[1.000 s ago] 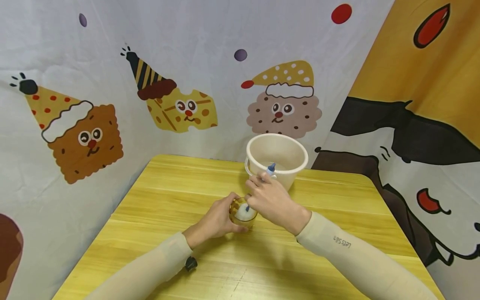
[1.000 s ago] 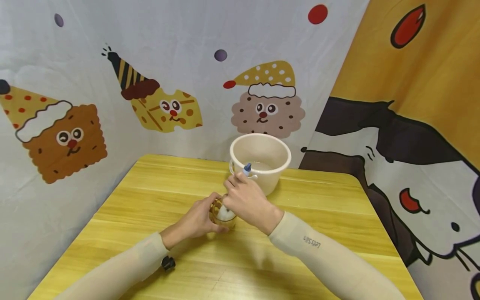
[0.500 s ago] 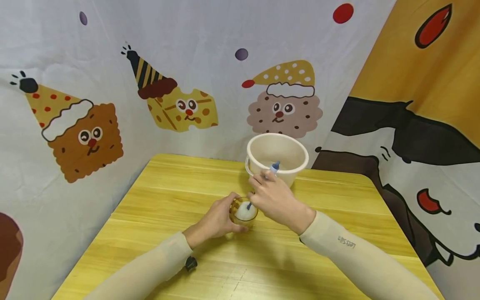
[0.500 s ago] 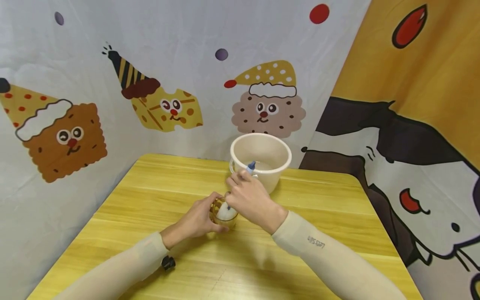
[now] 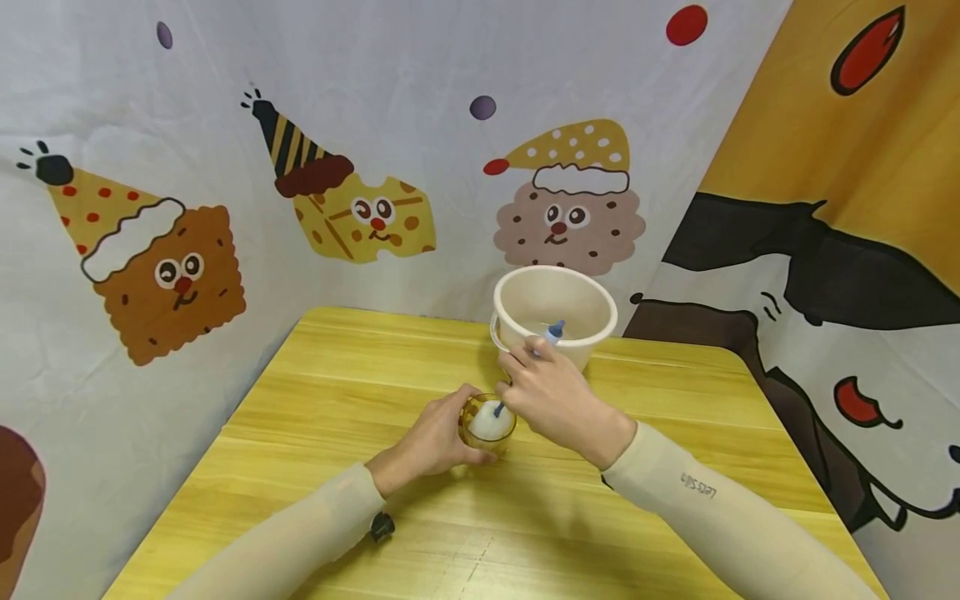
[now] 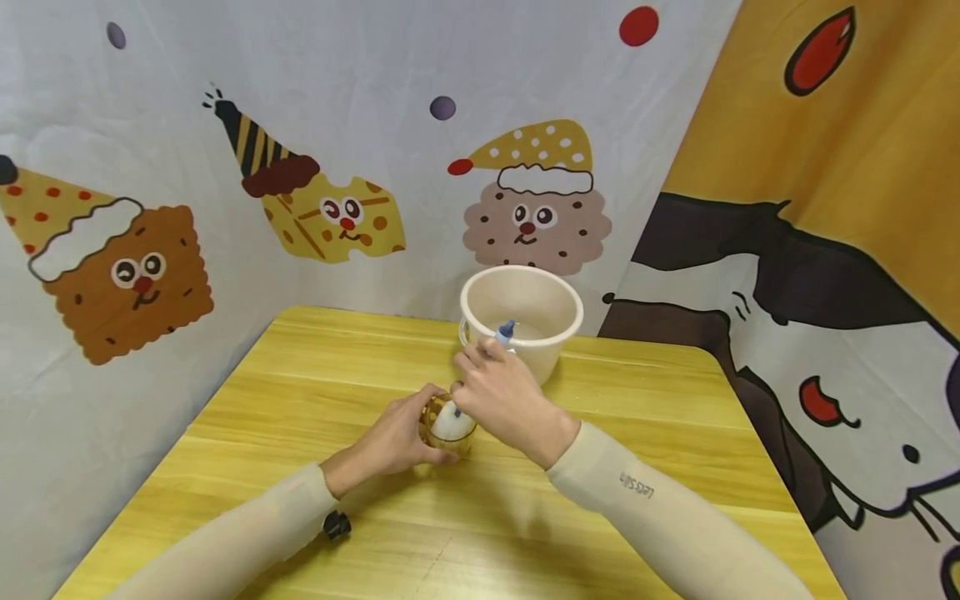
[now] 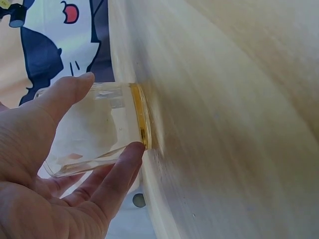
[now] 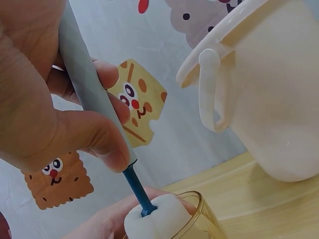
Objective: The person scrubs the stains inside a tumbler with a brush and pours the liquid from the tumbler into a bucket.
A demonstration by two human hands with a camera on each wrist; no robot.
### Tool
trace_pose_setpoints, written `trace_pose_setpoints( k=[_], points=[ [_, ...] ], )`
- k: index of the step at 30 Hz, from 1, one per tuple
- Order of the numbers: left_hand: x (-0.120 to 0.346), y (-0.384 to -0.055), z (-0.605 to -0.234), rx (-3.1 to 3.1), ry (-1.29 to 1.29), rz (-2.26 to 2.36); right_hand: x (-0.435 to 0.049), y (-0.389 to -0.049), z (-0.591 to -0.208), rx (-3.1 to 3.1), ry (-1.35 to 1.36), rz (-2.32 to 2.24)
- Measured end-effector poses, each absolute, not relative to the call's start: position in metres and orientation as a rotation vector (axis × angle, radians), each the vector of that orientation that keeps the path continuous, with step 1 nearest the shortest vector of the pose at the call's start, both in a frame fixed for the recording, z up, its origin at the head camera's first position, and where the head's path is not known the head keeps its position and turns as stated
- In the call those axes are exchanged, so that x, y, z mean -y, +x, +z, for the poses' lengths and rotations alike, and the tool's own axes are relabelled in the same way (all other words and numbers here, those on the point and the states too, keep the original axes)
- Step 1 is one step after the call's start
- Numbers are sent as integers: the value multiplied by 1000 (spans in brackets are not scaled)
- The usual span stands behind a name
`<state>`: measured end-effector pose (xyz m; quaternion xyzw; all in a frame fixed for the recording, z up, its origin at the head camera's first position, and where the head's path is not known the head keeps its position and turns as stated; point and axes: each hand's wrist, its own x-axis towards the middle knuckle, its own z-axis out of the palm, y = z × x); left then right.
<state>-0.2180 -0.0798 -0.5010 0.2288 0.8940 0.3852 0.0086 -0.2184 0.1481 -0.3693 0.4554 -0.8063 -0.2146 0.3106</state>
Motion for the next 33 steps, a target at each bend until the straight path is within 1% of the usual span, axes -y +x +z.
trace_pose_setpoints(
  k=[33],
  points=[
    [81, -218, -501, -2789, 727, 1211, -147, -215, -368, 2110, 1194, -547]
  ],
)
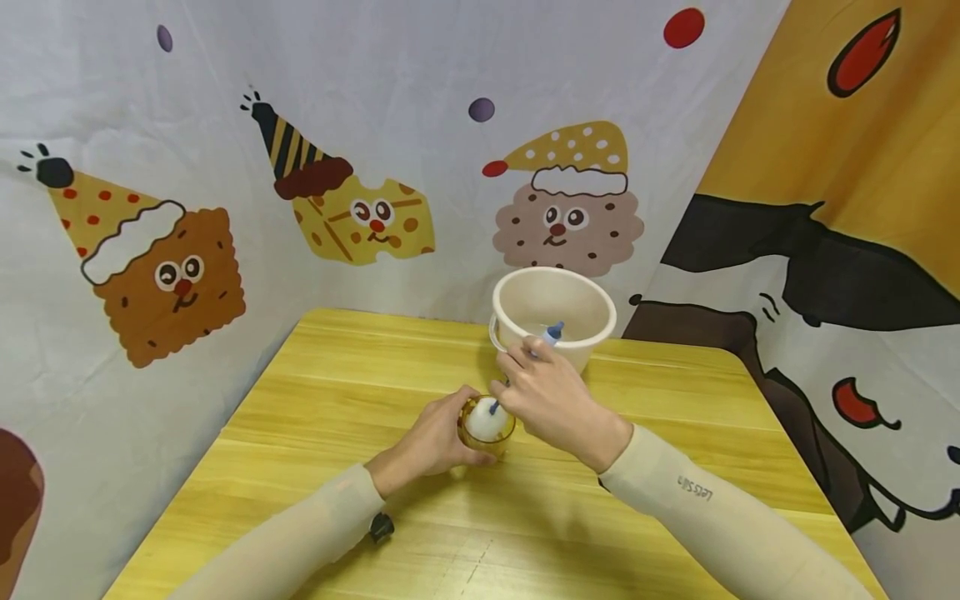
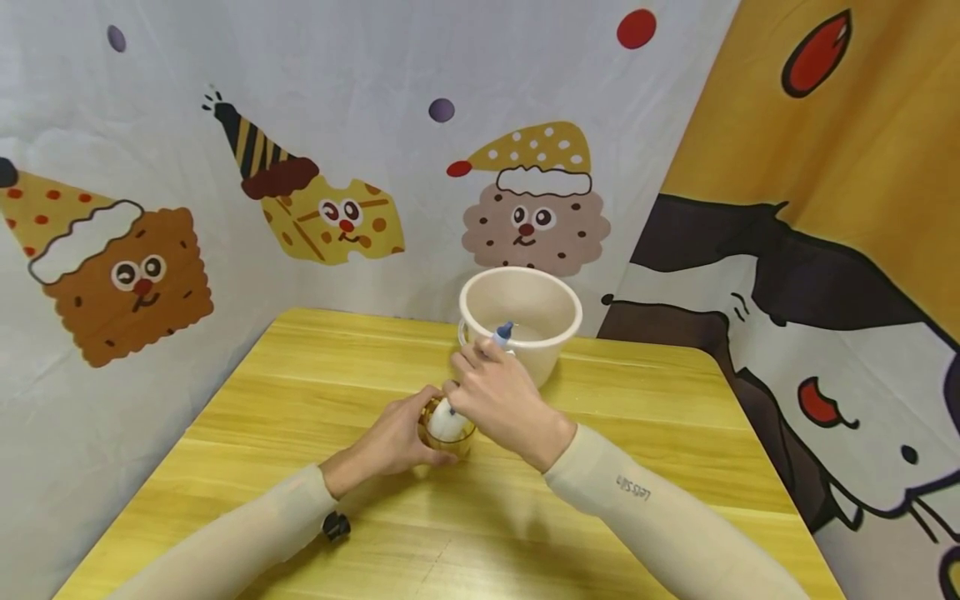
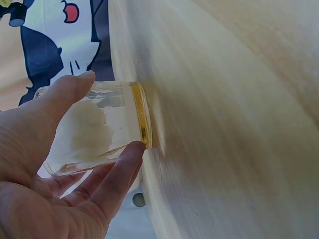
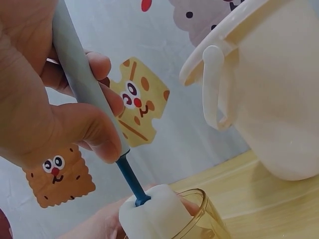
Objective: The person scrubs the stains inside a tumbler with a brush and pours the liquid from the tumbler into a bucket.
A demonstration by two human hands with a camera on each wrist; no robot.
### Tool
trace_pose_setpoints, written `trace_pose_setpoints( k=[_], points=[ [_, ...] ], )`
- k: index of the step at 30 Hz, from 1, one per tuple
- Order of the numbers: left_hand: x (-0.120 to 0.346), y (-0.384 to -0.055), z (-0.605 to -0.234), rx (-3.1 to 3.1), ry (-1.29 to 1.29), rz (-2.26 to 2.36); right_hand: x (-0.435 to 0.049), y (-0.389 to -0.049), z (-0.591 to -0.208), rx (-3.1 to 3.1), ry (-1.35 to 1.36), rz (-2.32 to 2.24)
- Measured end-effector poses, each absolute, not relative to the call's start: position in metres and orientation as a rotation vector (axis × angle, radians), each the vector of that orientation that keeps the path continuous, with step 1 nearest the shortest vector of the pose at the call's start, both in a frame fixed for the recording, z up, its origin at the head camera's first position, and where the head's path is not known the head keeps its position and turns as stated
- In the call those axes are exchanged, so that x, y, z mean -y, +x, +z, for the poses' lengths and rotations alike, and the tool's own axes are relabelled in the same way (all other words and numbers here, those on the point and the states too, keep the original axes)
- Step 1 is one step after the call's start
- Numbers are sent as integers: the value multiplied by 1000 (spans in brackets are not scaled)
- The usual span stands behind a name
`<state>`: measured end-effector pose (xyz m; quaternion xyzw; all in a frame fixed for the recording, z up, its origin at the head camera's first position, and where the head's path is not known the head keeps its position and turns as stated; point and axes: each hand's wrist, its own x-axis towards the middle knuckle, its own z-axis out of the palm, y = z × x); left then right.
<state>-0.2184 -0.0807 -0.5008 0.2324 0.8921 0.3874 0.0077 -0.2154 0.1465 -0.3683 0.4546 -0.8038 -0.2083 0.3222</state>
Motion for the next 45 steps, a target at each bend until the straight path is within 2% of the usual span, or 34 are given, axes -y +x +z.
trace_pose_setpoints(
  k=[45],
  points=[
    [81, -219, -500, -2801, 719, 1167, -143, -218, -368, 2099, 1150, -599]
  ],
)
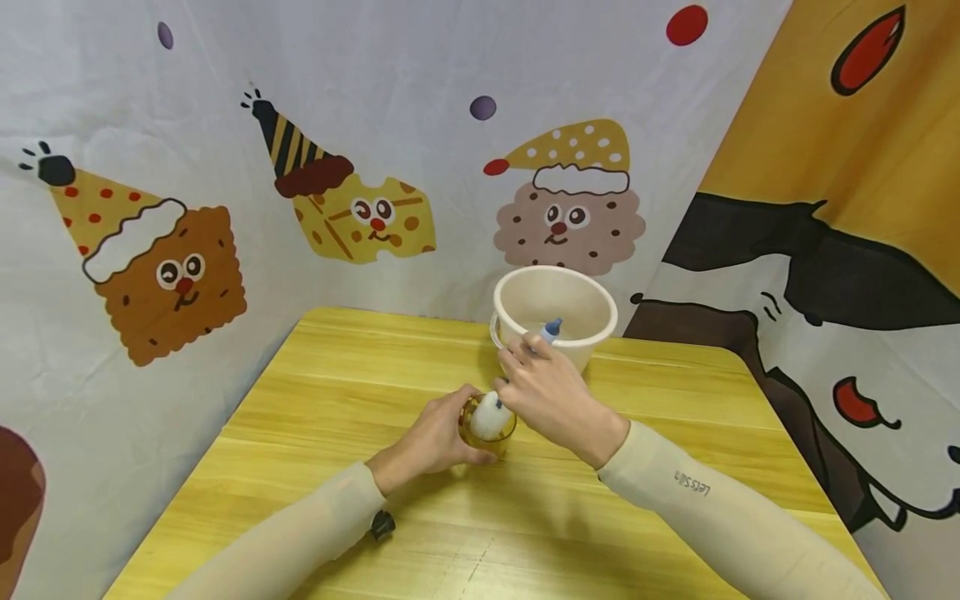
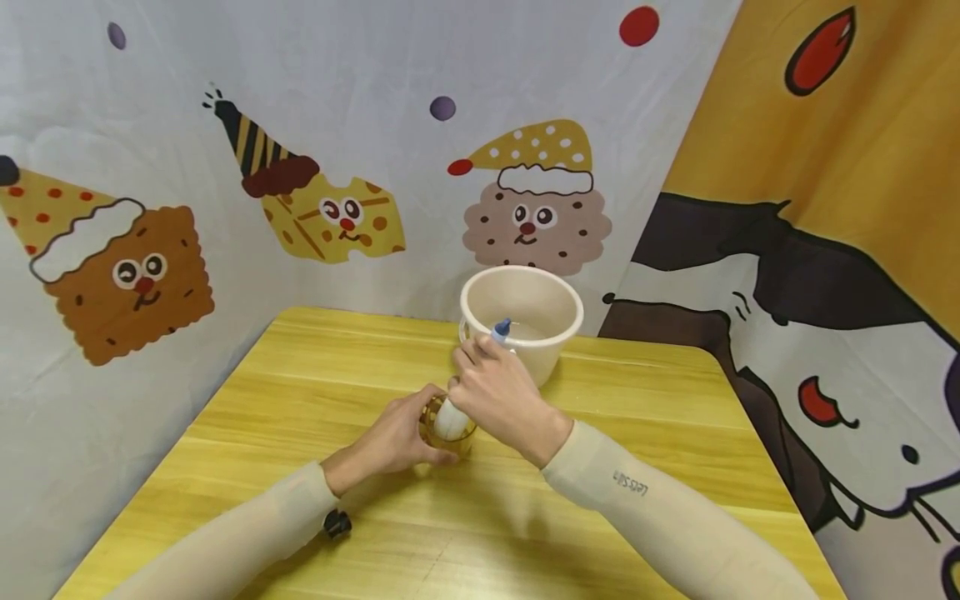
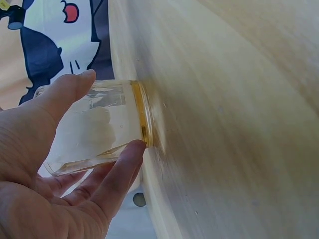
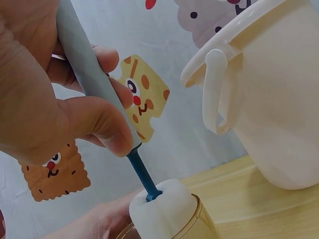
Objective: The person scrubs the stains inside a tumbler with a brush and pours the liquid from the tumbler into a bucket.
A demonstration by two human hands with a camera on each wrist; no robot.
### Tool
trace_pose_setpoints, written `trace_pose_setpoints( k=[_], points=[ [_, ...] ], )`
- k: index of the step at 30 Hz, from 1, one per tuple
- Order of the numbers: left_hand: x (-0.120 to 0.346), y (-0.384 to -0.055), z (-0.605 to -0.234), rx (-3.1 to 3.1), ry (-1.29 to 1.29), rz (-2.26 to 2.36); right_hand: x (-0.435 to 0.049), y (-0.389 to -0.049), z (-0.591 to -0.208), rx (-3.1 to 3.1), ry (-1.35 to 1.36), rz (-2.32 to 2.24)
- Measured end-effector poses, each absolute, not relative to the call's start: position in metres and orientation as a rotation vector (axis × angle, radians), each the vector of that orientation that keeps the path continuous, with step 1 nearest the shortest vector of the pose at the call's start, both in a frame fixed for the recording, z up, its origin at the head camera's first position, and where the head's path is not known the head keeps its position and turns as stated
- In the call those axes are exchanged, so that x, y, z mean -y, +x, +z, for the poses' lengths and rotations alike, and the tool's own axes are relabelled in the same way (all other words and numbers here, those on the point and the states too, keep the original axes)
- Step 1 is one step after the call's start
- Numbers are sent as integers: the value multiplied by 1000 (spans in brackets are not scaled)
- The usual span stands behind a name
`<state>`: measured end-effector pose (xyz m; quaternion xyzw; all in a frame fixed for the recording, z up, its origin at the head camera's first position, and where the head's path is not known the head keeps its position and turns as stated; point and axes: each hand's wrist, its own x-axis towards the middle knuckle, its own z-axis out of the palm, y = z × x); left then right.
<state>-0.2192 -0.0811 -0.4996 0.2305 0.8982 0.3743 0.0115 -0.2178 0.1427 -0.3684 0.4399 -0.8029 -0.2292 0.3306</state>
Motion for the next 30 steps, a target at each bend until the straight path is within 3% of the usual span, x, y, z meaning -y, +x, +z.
trace_pose_setpoints(
  k=[30],
  points=[
    [81, -220, -501, -2793, 729, 1197, -141, -214, -361, 2145, 1161, -655]
  ],
)
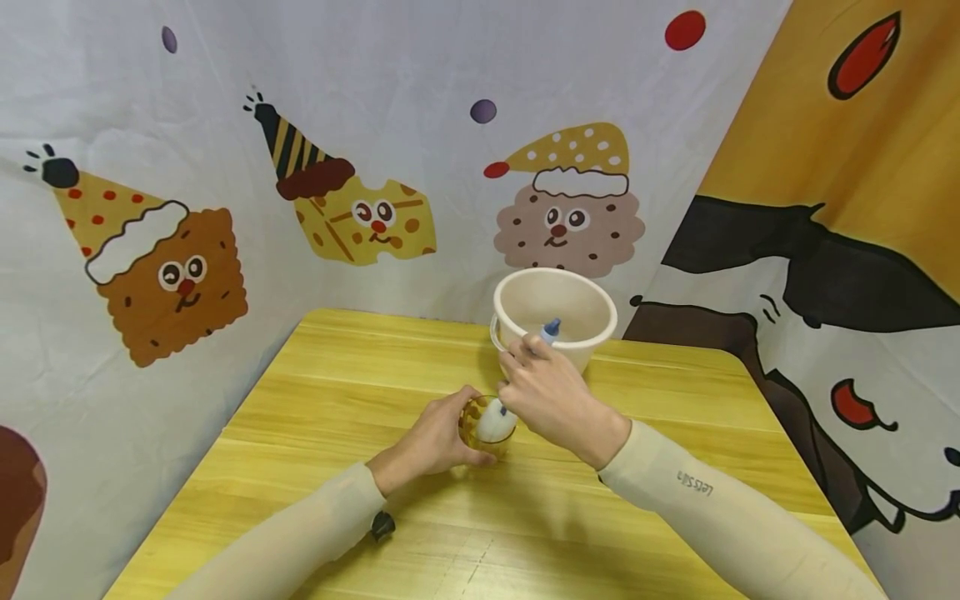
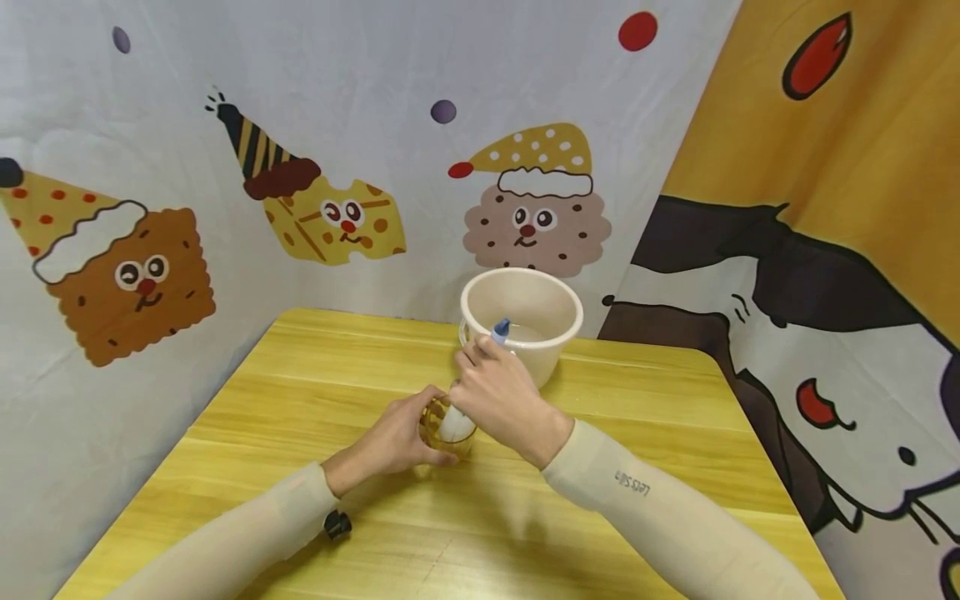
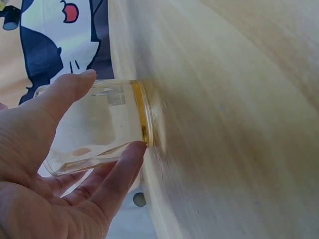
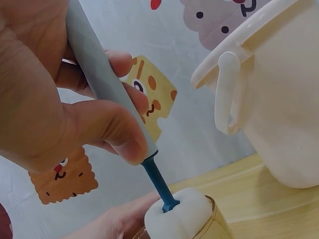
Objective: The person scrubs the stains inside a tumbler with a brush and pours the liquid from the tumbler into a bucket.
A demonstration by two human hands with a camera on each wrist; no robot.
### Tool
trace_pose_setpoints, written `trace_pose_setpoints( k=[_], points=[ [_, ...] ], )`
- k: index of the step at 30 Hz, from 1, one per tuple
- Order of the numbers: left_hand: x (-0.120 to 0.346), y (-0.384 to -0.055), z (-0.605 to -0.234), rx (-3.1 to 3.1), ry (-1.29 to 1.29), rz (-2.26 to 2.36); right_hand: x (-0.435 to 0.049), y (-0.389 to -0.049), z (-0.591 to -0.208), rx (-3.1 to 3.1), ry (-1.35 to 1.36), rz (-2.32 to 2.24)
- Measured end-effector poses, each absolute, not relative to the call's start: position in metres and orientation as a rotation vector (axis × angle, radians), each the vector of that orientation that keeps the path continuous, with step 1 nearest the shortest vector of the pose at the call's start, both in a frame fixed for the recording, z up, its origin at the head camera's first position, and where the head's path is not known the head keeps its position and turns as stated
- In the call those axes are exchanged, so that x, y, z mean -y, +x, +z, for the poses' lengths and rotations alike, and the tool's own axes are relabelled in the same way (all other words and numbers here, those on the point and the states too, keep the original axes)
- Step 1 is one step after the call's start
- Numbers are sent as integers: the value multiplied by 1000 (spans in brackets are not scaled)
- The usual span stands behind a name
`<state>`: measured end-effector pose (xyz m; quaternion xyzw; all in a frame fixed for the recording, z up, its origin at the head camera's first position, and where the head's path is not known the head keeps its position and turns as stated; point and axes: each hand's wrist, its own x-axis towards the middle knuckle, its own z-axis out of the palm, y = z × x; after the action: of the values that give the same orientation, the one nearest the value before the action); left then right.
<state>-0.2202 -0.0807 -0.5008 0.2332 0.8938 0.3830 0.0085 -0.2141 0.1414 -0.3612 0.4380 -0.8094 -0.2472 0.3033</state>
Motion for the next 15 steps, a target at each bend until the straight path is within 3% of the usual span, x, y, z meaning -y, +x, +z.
trace_pose_setpoints(
  k=[15],
  points=[
    [81, -220, -501, -2784, 731, 1213, -140, -212, -357, 2160, 1178, -675]
  ],
)
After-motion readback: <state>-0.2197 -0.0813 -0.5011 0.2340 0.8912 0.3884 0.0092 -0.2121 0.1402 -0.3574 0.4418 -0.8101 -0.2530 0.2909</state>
